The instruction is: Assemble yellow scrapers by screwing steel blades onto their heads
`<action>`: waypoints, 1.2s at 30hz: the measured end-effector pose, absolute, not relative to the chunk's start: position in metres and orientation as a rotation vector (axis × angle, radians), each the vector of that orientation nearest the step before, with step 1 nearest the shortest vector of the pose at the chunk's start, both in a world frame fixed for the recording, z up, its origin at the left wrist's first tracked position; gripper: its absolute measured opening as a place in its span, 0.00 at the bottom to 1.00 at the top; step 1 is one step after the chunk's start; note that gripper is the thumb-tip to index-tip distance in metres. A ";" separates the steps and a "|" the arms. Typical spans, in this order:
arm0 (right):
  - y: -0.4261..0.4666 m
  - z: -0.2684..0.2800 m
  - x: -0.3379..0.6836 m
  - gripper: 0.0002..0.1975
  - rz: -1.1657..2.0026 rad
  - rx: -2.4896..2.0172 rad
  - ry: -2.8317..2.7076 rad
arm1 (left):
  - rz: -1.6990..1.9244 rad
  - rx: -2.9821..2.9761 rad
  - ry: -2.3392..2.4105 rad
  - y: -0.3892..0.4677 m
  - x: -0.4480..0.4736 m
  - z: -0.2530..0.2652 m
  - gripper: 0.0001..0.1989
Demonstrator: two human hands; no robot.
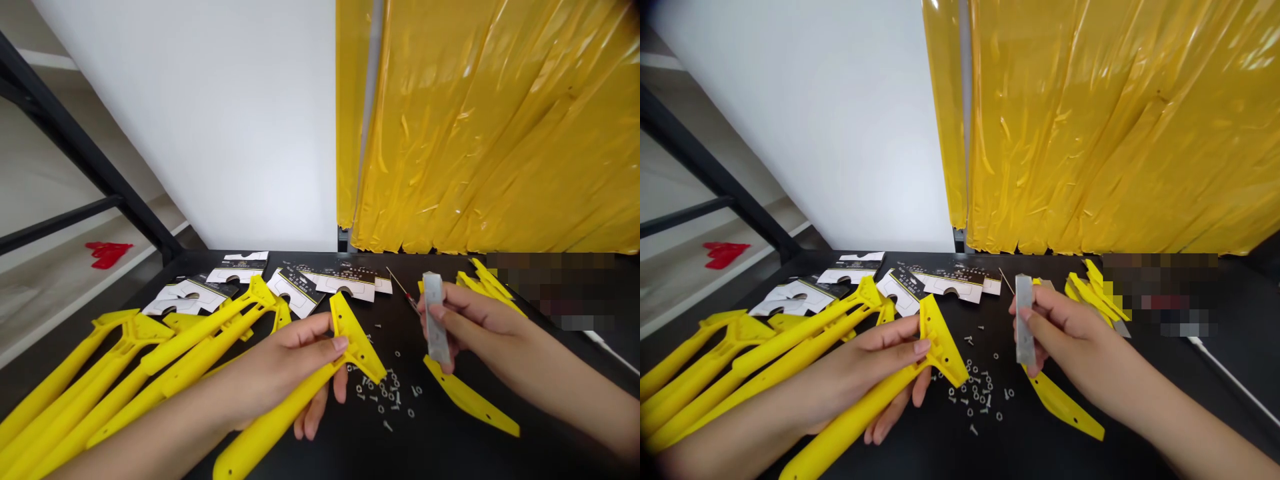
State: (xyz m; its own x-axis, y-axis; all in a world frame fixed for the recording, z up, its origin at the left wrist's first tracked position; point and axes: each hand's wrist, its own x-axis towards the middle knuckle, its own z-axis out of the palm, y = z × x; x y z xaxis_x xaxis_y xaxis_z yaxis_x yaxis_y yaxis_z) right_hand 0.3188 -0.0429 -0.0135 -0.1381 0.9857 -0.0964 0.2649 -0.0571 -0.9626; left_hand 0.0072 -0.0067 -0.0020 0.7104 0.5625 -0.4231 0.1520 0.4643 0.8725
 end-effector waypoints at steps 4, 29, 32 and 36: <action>-0.054 -0.005 0.303 0.21 1.283 -1.356 -1.534 | 0.298 1.116 0.787 -0.008 0.010 -0.001 0.18; -0.073 -0.016 0.279 0.22 1.786 -1.249 -1.417 | 0.252 1.115 0.754 -0.032 0.026 -0.003 0.22; -0.073 -0.019 0.278 0.21 1.788 -1.247 -1.412 | 0.233 1.105 0.747 -0.034 0.027 -0.003 0.23; -0.074 -0.016 0.276 0.21 1.762 -1.272 -1.440 | 0.231 1.095 0.748 -0.037 0.028 -0.005 0.22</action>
State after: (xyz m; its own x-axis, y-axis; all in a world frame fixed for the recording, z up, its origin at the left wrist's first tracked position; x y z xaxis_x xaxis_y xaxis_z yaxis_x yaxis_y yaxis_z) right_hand 0.2761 -0.0736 -0.0165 -0.4174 0.8458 -0.3324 0.1570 -0.2931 -0.9431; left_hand 0.0281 -0.0374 -0.0047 0.7370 0.5187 -0.4333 0.1837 0.4632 0.8670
